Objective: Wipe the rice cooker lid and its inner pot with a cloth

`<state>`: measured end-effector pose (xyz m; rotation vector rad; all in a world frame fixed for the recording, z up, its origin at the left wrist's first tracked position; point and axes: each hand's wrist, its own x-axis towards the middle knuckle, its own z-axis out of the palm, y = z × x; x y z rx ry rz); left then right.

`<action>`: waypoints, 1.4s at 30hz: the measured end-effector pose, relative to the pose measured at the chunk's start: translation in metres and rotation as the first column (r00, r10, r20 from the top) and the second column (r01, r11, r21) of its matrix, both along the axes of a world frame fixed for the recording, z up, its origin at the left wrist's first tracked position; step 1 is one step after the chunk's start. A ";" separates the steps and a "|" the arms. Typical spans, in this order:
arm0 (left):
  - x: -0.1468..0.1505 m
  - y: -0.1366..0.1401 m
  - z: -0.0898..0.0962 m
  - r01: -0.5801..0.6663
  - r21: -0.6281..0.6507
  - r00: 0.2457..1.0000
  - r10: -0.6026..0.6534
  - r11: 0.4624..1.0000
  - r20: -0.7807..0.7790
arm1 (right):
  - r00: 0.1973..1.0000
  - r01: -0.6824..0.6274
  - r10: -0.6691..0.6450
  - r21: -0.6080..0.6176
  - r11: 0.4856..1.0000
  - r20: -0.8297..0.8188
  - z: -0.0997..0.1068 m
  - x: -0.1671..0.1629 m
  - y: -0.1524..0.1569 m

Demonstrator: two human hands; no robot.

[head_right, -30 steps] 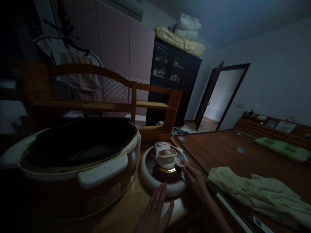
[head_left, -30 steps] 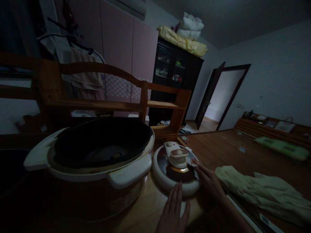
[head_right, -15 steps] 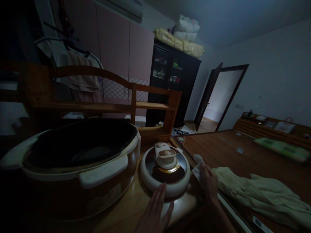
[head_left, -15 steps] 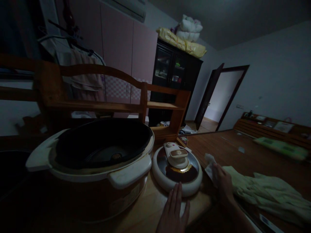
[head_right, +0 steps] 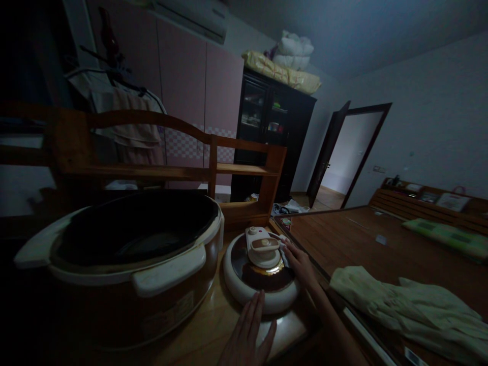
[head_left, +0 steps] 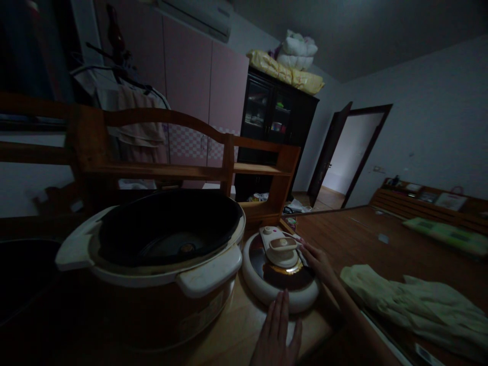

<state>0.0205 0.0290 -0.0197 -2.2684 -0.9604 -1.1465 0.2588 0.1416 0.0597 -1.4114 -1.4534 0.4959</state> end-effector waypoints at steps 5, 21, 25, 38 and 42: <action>0.002 0.000 -0.004 0.001 -0.014 1.000 -0.001 1.000 -0.006 | 0.990 -0.140 0.140 -0.033 0.990 0.019 0.008 0.006 -0.009; -0.001 -0.001 -0.004 0.015 -0.026 1.000 -0.016 1.000 -0.017 | 0.980 -0.160 0.145 -0.104 0.982 -0.138 -0.007 0.020 -0.063; -0.001 -0.002 -0.007 0.018 -0.054 0.999 -0.020 0.998 -0.032 | 0.985 -0.132 0.121 -0.090 0.987 -0.121 -0.012 0.022 -0.066; 0.001 0.000 -0.008 0.013 -0.028 1.000 -0.013 1.000 -0.001 | 0.979 -0.085 0.062 -0.109 0.990 -0.196 -0.010 0.014 -0.085; 0.001 -0.001 -0.010 0.015 -0.045 1.000 -0.015 0.999 -0.015 | 0.968 -0.088 0.051 -0.138 0.987 -0.247 -0.012 0.014 -0.091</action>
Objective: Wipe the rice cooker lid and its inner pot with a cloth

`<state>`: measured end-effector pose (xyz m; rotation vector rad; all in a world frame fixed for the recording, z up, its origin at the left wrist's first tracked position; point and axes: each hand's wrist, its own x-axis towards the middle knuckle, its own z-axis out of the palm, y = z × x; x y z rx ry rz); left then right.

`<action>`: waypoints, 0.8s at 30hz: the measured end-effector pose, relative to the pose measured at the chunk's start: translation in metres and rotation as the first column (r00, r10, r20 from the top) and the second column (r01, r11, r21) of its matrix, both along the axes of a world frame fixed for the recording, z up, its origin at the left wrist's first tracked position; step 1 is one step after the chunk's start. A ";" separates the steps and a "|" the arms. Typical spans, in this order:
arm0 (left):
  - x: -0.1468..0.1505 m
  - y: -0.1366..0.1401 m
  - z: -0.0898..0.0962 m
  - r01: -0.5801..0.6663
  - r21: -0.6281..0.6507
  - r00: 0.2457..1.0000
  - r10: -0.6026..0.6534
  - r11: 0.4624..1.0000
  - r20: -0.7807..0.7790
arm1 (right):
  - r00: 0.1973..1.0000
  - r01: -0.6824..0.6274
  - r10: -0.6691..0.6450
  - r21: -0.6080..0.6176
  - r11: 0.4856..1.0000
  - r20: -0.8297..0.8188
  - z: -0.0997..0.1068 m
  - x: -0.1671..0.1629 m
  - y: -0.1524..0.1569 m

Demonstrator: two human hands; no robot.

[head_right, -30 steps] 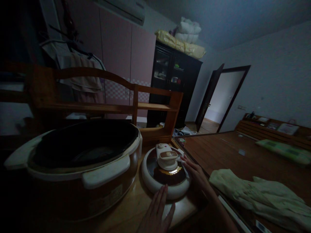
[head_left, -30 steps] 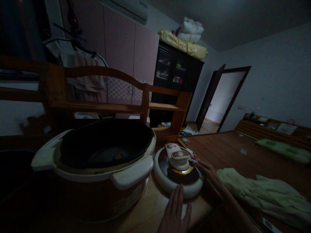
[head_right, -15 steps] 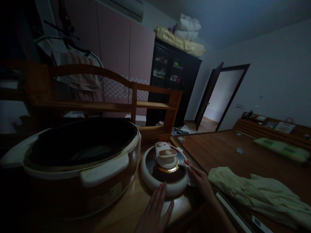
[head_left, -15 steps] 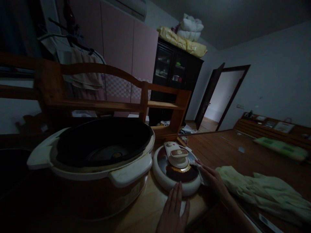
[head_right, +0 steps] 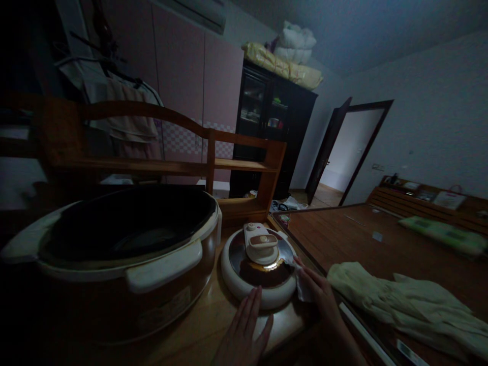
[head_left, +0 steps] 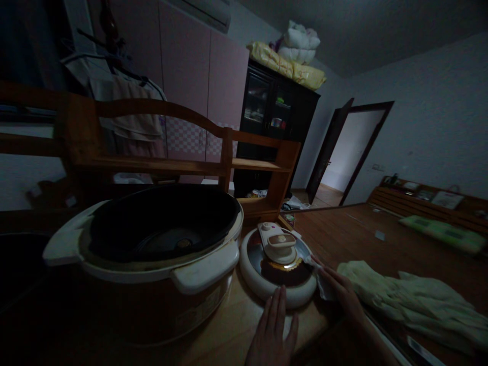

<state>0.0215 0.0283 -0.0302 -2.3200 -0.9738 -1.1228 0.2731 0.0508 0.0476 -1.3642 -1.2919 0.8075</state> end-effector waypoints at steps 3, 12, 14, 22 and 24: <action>0.000 0.000 0.000 -0.001 -0.001 1.000 0.001 1.000 -0.006 | 1.000 -0.011 0.011 -0.012 1.000 -0.024 -0.001 0.000 -0.002; -0.003 -0.002 0.005 -0.005 -0.009 0.999 0.005 1.000 -0.034 | 0.988 0.155 -0.155 -0.009 0.988 -0.019 -0.006 0.001 -0.011; -0.003 -0.002 0.005 -0.001 -0.013 0.999 0.000 1.000 -0.034 | 0.978 0.206 -0.206 -0.016 0.978 -0.027 -0.008 0.001 -0.014; -0.001 -0.002 0.003 0.029 -0.030 1.000 -0.029 0.999 0.005 | 0.964 0.242 -0.243 -0.026 0.970 -0.107 -0.011 -0.002 -0.023; -0.001 -0.002 0.002 0.041 -0.034 0.999 -0.040 0.999 0.008 | 0.967 0.223 -0.227 -0.043 0.974 -0.119 -0.012 -0.002 -0.022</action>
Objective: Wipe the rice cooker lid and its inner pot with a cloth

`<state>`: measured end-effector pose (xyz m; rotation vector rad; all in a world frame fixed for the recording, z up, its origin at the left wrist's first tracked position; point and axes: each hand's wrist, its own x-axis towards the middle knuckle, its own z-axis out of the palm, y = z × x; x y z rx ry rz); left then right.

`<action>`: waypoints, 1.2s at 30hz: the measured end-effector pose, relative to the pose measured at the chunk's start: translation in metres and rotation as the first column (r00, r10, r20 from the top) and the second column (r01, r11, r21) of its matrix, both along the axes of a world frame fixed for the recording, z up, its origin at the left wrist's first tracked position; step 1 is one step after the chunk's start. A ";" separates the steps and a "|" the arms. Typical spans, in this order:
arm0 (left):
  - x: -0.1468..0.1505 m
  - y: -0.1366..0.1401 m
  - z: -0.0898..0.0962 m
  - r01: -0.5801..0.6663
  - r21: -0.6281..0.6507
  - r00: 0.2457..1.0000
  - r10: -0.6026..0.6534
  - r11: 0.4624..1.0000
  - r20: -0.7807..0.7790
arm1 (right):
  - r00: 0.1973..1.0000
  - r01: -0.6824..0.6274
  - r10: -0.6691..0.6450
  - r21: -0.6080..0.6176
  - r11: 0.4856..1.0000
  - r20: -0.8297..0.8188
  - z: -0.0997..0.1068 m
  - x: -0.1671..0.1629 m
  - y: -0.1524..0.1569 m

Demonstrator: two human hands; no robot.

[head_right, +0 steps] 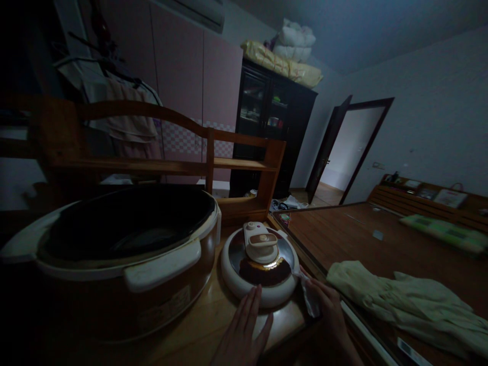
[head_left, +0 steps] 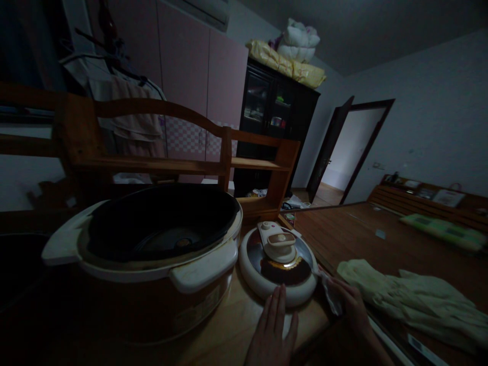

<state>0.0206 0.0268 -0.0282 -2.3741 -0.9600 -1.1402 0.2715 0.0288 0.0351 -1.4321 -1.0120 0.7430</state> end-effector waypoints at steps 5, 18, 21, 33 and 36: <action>0.000 0.001 -0.002 -0.011 0.006 1.000 0.011 1.000 -0.002 | 0.998 0.051 -0.052 0.037 0.998 0.030 -0.007 0.004 0.001; -0.002 0.001 0.005 -0.016 0.028 0.999 0.017 0.999 -0.027 | 0.980 0.197 -0.193 0.099 0.975 -0.052 -0.018 0.005 0.002; 0.000 0.002 0.006 -0.053 0.072 0.999 0.052 0.996 0.010 | 0.944 0.331 -0.328 0.127 0.935 -0.044 -0.012 0.008 0.014; 0.012 0.015 -0.021 -0.174 0.049 0.985 0.174 0.984 0.011 | 0.996 0.027 -0.036 0.113 0.993 0.085 0.020 0.000 0.114; 0.008 0.018 -0.024 -0.165 0.070 0.986 0.167 0.984 -0.023 | 0.994 -0.030 0.018 0.111 0.993 0.110 0.017 -0.005 0.118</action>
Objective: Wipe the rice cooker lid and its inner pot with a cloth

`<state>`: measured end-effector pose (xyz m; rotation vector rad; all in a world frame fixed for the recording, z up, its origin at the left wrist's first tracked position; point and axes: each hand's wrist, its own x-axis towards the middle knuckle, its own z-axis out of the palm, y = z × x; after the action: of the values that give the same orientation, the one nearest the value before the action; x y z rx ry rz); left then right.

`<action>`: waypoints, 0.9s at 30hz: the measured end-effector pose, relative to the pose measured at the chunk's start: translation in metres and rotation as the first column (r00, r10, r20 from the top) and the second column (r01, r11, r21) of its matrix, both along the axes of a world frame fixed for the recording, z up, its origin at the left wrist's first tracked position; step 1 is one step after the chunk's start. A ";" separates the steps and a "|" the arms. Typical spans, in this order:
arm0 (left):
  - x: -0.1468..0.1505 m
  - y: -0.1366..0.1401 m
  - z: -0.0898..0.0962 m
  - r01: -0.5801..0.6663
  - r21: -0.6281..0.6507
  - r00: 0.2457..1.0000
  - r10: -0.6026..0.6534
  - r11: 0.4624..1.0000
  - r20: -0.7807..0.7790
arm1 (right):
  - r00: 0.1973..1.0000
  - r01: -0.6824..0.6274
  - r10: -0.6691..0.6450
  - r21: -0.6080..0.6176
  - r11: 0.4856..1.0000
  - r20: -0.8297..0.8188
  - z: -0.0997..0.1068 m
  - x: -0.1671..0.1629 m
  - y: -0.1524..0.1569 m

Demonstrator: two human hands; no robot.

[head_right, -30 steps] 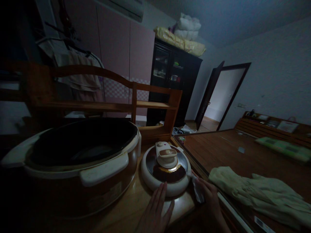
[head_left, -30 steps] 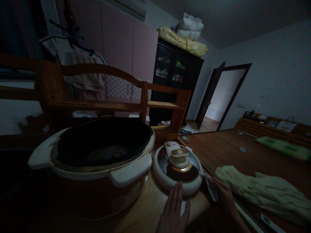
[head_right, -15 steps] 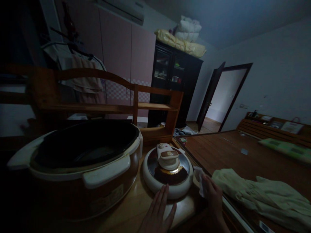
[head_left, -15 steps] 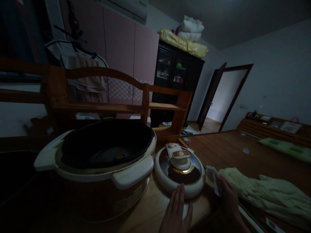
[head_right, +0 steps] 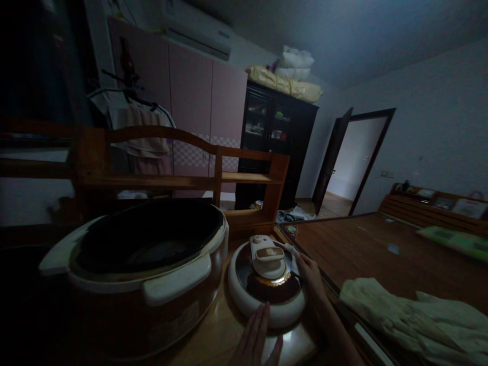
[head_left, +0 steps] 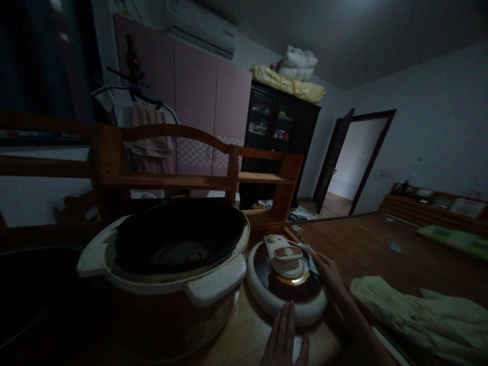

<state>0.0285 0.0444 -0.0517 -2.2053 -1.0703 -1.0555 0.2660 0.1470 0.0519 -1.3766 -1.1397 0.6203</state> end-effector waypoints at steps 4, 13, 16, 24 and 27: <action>0.002 0.002 0.001 0.014 0.064 0.998 -0.018 0.998 0.059 | 0.999 -0.023 0.022 0.022 1.000 0.048 -0.002 -0.005 -0.005; 0.003 0.001 0.004 -0.003 0.040 0.991 -0.002 0.999 0.137 | 0.996 0.050 -0.052 0.035 0.998 0.065 -0.006 -0.007 -0.014; 0.003 0.002 0.007 -0.016 0.086 0.981 -0.001 0.996 0.194 | 0.997 0.067 -0.068 0.030 0.997 0.042 -0.010 -0.006 -0.016; 0.008 0.004 0.004 0.011 0.097 0.983 -0.028 0.995 0.180 | 0.992 0.122 -0.122 -0.012 0.992 -0.032 -0.014 -0.003 -0.020; 0.011 0.004 0.002 0.009 0.106 0.969 -0.035 0.994 0.244 | 0.986 0.154 -0.155 -0.023 0.988 -0.058 -0.013 -0.004 -0.022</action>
<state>0.0393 0.0485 -0.0497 -2.0465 -1.0678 -1.3904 0.2617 0.1249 0.0387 -1.4379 -0.9715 0.5582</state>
